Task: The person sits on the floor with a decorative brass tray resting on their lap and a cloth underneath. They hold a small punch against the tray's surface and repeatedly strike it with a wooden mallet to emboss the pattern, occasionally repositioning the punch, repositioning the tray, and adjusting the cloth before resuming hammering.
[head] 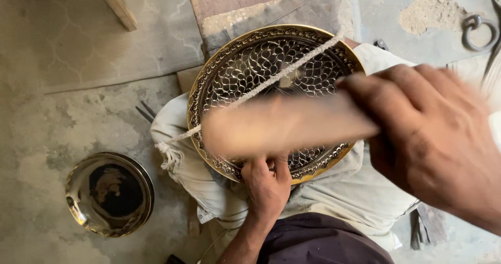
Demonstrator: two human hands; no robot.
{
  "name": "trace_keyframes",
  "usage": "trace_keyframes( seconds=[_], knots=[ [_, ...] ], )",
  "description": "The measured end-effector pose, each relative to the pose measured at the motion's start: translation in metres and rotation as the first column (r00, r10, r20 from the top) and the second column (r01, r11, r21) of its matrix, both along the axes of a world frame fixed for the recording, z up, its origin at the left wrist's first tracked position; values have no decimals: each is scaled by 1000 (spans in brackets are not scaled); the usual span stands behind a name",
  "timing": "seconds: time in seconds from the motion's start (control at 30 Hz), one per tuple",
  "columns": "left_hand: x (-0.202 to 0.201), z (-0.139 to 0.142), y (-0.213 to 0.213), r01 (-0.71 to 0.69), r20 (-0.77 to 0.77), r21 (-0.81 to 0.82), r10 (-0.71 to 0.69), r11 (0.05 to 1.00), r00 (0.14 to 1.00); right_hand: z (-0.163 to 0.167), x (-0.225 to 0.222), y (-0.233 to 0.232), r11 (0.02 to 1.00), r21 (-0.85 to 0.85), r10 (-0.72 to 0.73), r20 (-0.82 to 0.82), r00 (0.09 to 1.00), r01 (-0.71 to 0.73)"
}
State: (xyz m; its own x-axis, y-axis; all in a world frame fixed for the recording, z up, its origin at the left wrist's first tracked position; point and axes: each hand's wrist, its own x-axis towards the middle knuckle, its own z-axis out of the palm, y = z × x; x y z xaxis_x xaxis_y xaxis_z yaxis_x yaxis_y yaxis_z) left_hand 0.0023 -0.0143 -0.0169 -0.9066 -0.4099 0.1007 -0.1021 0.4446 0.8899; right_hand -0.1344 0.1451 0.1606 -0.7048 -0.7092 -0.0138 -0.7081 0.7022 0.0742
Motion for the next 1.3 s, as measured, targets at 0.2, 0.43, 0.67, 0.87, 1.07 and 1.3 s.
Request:
trace_keyframes(
  seconds=[0.2, 0.43, 0.67, 0.87, 1.07, 1.3],
  knots=[
    [0, 4, 0, -11, -3, -85, 11, 996, 1000, 4, -2, -14, 996, -91, 25, 50, 998, -21],
    [2, -1, -2, -18, 151, 164, -7, 986, 989, 11, -2, -17, 995, 71, 71, -13, 997, -70],
    [2, 0, -5, 1, -36, -220, -10, 976, 999, 7, -2, -15, 998, 36, 47, 11, 999, -48],
    [-3, 8, -7, -59, -184, -385, -14, 921, 983, -5, 5, -5, 996, 50, 72, -4, 997, -71],
    [2, -3, -6, 30, 31, -33, -29, 999, 999, -12, 6, 0, 990, 125, 61, -12, 998, -59],
    [7, -14, -5, 44, 45, -97, -40, 994, 998, -13, 2, -6, 973, 227, -45, 38, 998, 35]
  ],
)
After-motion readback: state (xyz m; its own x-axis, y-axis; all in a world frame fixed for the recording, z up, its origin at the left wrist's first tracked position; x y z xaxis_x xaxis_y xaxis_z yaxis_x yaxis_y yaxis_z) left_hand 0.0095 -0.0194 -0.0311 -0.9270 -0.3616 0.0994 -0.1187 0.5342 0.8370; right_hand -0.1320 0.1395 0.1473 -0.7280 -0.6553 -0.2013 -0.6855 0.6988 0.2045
